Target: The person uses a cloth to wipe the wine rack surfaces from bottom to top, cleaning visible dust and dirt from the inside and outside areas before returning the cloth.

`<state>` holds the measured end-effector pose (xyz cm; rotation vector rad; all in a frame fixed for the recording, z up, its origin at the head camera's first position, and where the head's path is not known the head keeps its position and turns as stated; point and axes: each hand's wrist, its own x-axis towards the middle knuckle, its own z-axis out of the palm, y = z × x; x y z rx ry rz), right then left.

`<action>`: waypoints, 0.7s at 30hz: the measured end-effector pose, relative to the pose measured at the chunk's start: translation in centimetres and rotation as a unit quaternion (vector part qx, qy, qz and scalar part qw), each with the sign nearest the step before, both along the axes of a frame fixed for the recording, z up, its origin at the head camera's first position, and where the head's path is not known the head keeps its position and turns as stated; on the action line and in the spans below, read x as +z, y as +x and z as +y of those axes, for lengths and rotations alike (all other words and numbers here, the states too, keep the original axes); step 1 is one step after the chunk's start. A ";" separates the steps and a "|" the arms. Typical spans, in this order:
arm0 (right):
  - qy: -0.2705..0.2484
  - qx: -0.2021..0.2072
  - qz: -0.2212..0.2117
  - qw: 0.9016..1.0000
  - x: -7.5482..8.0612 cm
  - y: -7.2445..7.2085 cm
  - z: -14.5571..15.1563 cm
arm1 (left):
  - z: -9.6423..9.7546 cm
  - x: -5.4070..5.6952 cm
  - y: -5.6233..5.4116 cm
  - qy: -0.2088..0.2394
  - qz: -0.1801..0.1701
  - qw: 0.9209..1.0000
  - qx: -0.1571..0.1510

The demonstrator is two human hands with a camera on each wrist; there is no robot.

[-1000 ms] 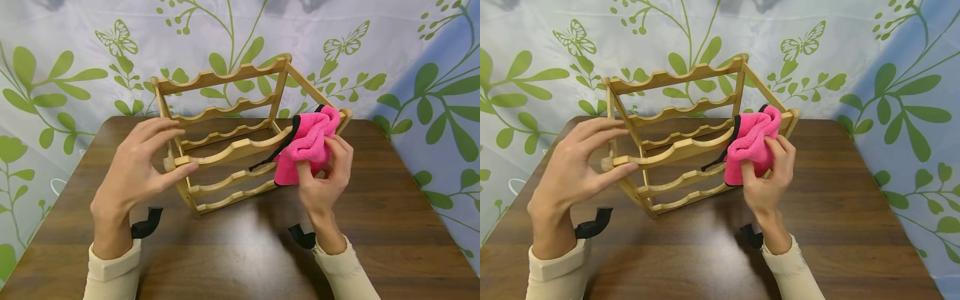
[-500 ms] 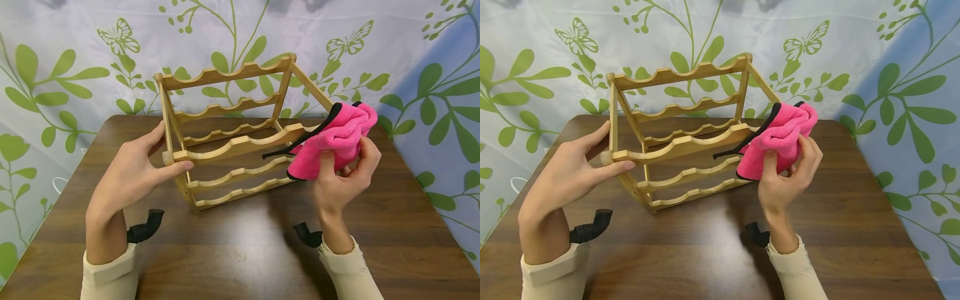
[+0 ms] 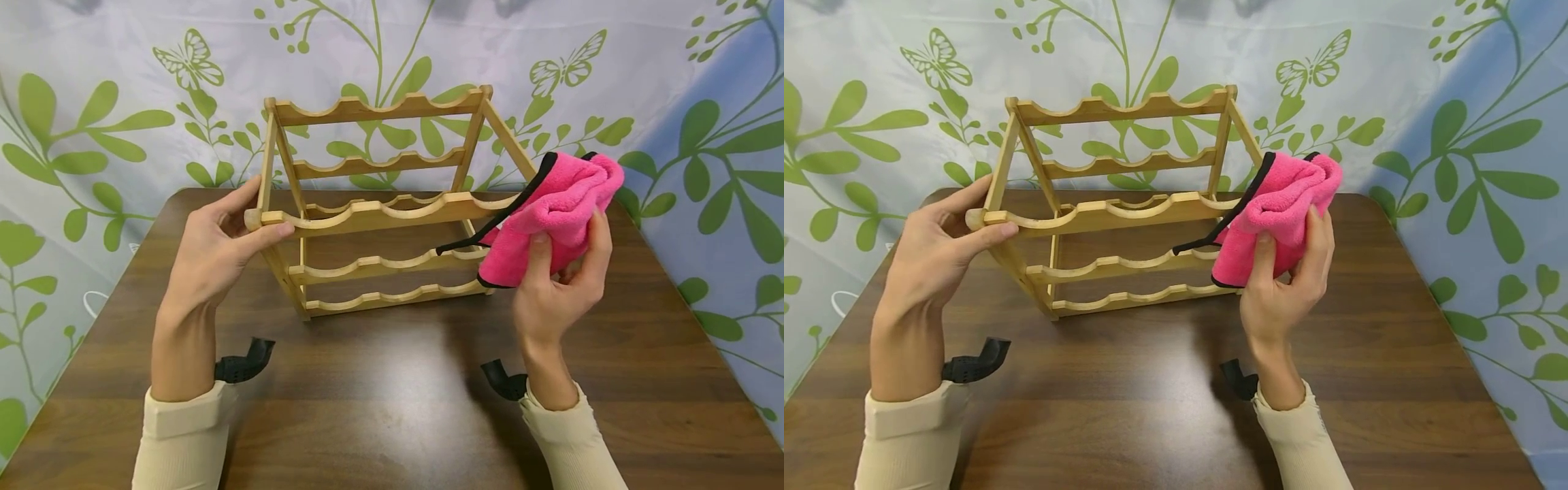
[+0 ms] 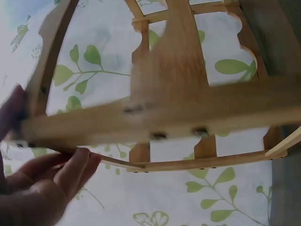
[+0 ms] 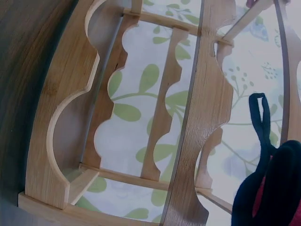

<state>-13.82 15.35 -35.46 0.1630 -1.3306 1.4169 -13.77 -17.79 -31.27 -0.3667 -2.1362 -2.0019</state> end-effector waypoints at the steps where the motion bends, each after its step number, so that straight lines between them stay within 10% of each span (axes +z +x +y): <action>1: -0.002 -0.002 0.004 1.000 -0.1 -0.1 0.0 | 0.1 0.1 0.1 0.004 -0.006 1.000 0.016; 11: 0.074 0.001 -0.047 0.996 -1.2 -0.5 0.4 | 0.1 0.3 0.3 -0.017 -0.031 0.996 0.077; 21: 0.250 -0.022 -0.113 0.961 -2.6 -0.8 0.9 | -0.4 0.3 0.1 -0.062 -0.026 0.995 0.073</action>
